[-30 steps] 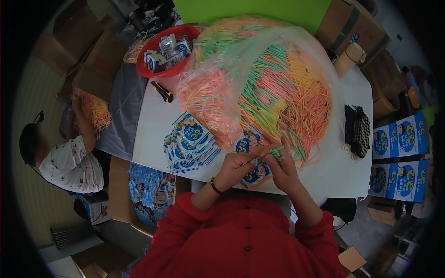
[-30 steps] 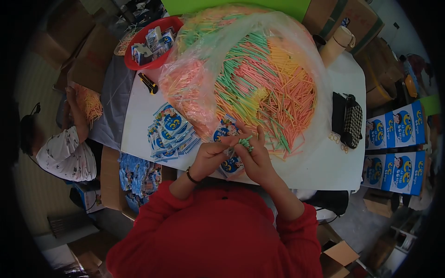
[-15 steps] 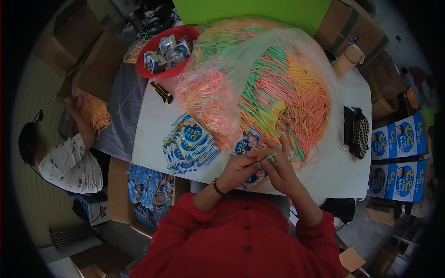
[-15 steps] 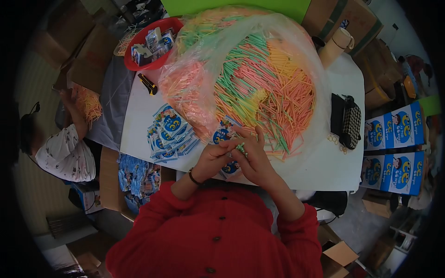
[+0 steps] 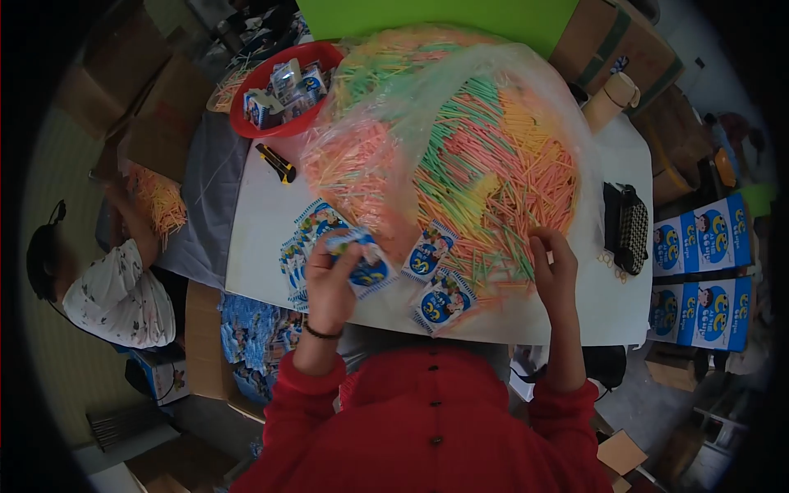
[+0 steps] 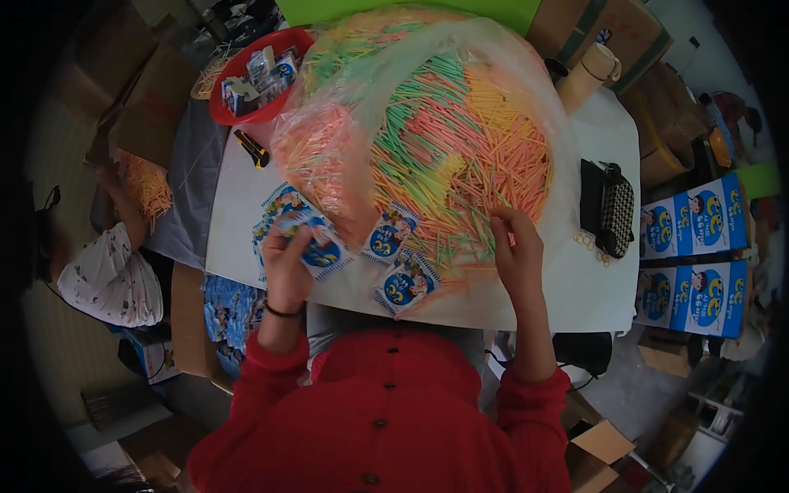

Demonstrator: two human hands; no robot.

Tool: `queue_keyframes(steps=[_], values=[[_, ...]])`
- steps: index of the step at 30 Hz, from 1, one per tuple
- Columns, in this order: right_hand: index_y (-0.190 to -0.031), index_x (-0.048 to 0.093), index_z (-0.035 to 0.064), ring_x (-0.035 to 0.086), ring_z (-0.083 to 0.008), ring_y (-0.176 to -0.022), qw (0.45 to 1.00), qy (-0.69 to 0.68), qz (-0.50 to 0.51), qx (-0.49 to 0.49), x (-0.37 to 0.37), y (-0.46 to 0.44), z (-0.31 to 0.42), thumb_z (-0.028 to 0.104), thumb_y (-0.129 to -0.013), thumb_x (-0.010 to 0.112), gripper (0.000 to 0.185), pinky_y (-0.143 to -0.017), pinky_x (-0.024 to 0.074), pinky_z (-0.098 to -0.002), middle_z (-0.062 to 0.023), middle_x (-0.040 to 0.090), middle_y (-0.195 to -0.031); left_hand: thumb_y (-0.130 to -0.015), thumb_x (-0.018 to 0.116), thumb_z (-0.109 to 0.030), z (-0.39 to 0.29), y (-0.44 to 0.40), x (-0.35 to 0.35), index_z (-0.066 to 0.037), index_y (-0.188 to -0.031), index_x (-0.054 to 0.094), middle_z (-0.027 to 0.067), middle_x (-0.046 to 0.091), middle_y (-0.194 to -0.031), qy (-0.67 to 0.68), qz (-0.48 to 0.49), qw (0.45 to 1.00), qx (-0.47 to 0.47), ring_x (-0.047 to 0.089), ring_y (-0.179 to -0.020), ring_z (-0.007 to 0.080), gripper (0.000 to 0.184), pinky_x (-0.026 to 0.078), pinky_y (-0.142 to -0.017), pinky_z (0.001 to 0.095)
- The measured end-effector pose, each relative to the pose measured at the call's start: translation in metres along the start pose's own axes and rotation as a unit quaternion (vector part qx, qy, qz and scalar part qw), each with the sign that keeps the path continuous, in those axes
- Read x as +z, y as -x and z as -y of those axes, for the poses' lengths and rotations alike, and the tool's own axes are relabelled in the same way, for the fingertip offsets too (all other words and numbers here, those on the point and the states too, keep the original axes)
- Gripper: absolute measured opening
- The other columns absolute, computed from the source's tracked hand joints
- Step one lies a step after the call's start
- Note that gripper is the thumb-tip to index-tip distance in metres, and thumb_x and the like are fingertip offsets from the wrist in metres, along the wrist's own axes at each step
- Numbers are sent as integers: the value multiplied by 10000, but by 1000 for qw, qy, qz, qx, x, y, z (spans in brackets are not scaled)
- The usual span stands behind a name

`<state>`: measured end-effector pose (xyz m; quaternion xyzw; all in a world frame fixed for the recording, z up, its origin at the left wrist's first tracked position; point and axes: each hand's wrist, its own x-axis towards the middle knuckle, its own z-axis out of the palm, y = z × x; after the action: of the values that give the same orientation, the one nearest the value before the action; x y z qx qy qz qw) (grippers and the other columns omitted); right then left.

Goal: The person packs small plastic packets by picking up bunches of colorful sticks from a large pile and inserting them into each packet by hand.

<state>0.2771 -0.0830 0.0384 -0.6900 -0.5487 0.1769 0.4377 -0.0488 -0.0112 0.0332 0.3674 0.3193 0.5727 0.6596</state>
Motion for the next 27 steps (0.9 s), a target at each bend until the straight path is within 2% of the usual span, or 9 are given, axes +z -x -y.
queue_keyframes(steps=[3,5,7,8,10,14,18,25,27], values=[[-953,629,20,625,-182,-752,997,42,24,-58,12,1,-9,53,-863,643,96,-664,488,-285,-90,627,-842,-922,566,-10,-37,-22,-9,-10,-1270,489,78,622,-1056,-271,-113,951,94,642,-857,150,357,530,-760,285],[-945,626,22,627,-215,-755,994,51,62,-76,25,-1,-2,56,-853,646,100,-662,493,-301,-99,623,-838,-915,595,-49,-42,-36,-21,-12,-1318,443,109,619,-1043,-308,-101,938,124,639,-871,190,432,521,-762,309],[-937,624,23,629,-248,-759,988,61,99,-97,41,-4,5,59,-842,650,105,-660,497,-318,-109,618,-835,-869,657,-105,-42,-47,-32,-38,-1335,442,142,594,-1085,-633,-111,748,166,589,-1016,277,518,466,-857,388],[-927,623,25,624,-277,-768,986,76,89,-115,49,-7,8,60,-826,657,112,-671,501,-346,-116,617,-844,-869,657,-105,-38,-49,-34,-38,-1335,442,142,594,-1085,-633,-112,747,169,589,-1016,277,518,466,-857,388],[-917,622,27,620,-305,-777,984,90,77,-135,62,-17,9,60,-810,665,120,-682,505,-374,-124,615,-852,-799,711,-155,-32,-51,-25,-66,-1268,517,142,558,-1116,-774,-108,542,309,493,-1124,331,516,358,-946,454],[-1001,587,15,607,-329,-863,956,196,47,-213,83,-46,16,81,-813,642,207,-748,501,-408,-143,609,-936,-764,716,-178,-14,-31,10,-100,-1120,598,83,536,-1104,-765,-84,533,352,478,-1055,278,383,324,-887,427],[-929,538,9,589,-280,-845,887,397,89,-219,107,-62,15,70,-764,634,200,-694,501,-404,-141,564,-934,-685,756,-241,21,-14,51,-109,-959,604,58,520,-990,-748,112,596,270,477,-978,265,340,332,-838,425],[-932,515,1,621,-288,-841,888,407,112,-180,105,-71,18,49,-797,564,151,-684,503,-396,-156,591,-892,-689,751,-228,51,-27,43,-86,-932,586,57,527,-933,-730,127,631,227,490,-951,260,326,343,-821,412],[-1047,512,-12,621,-284,-823,952,228,204,27,82,-71,27,30,-881,524,172,-737,500,-383,-209,591,-900,-745,727,-184,43,-24,43,-75,-957,584,90,548,-902,-683,132,680,233,505,-910,281,278,369,-806,399]])
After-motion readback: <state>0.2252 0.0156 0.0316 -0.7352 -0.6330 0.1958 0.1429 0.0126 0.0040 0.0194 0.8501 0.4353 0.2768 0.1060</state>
